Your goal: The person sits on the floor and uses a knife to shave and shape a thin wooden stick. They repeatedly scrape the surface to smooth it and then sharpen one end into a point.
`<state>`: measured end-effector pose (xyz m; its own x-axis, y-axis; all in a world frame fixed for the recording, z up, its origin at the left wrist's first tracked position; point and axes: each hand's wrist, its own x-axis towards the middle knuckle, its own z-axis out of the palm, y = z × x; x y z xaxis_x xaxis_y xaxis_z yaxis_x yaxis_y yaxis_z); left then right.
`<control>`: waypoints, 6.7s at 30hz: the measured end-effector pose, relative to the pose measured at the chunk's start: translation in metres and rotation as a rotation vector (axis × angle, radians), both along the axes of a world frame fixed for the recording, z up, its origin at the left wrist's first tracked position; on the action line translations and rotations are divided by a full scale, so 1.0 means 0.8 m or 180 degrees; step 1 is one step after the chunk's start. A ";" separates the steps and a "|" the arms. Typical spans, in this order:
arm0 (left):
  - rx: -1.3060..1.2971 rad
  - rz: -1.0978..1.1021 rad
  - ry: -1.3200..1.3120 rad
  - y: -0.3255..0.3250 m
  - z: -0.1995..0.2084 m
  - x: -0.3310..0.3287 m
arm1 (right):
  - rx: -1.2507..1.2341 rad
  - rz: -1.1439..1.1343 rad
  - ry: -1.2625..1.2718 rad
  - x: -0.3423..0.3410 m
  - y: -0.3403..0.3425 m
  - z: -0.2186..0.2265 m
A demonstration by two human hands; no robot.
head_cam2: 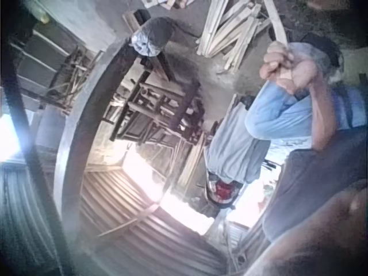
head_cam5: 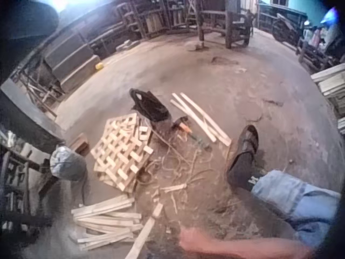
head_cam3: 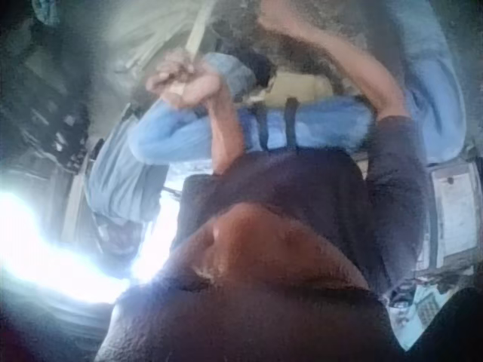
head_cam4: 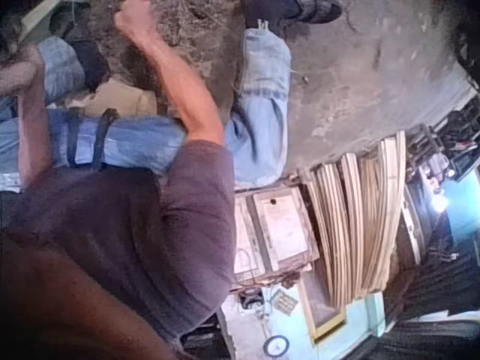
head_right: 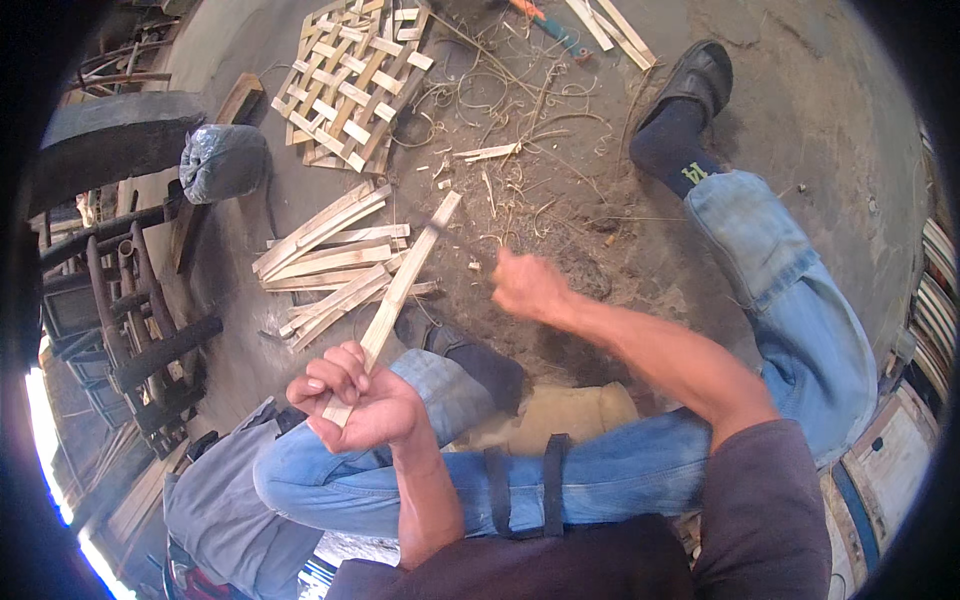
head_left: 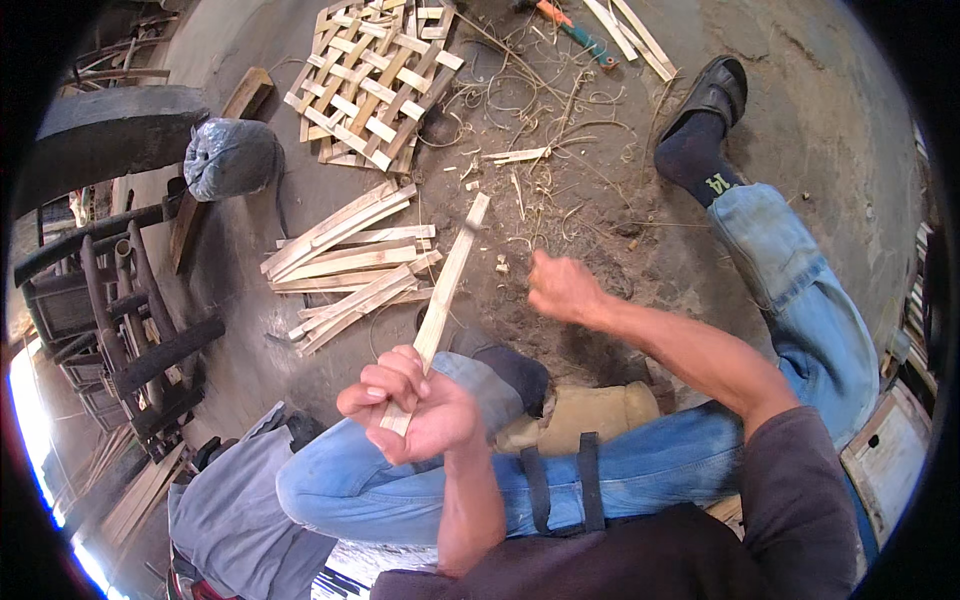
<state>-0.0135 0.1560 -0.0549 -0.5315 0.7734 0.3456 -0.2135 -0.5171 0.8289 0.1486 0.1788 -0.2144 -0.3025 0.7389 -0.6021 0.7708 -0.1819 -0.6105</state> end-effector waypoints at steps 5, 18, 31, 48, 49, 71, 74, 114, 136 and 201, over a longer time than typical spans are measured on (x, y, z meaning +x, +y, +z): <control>-0.0217 -0.0041 0.0290 -0.010 -0.001 -0.030 | 0.0822 0.0786 0.1580 -0.004 -0.002 0.063; -0.0382 0.0081 0.0319 -0.008 0.004 -0.022 | 0.0160 0.0039 0.0527 -0.005 0.042 -0.029; 0.0076 0.0234 -0.0050 0.004 0.025 -0.034 | 0.0444 -0.0226 0.0663 0.012 0.010 -0.011; -0.1599 0.0390 -0.0180 -0.084 0.011 -0.027 | 0.0761 0.0307 0.1338 -0.001 -0.018 0.015; -0.1730 0.0473 -0.0228 -0.085 0.013 -0.032 | 0.0712 0.0259 0.1130 0.005 -0.012 0.007; -0.3244 -0.0826 0.0019 -0.142 0.034 -0.041 | -0.0637 -0.2850 0.1927 -0.089 0.007 0.013; -0.3826 -0.1787 -0.1064 -0.127 0.032 -0.069 | -0.0719 -0.2926 0.1975 -0.092 0.002 0.009; -0.4940 -0.2895 -0.1386 -0.188 0.153 -0.041 | 0.1228 0.1140 -0.0483 0.105 0.005 0.182; -0.5039 -0.2386 0.0019 -0.108 -0.021 -0.013 | 0.0430 0.1276 0.0171 0.025 -0.060 0.068; -0.5205 -0.2496 -0.0678 -0.099 0.005 -0.003 | 0.0450 0.0831 -0.0484 0.110 0.004 0.005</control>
<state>-0.0159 0.0765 -0.0507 0.1502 0.2906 -0.9450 -0.1375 0.9527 0.2711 0.2367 0.1824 -0.2105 -0.4073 0.7276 -0.5520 0.8644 0.1121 -0.4901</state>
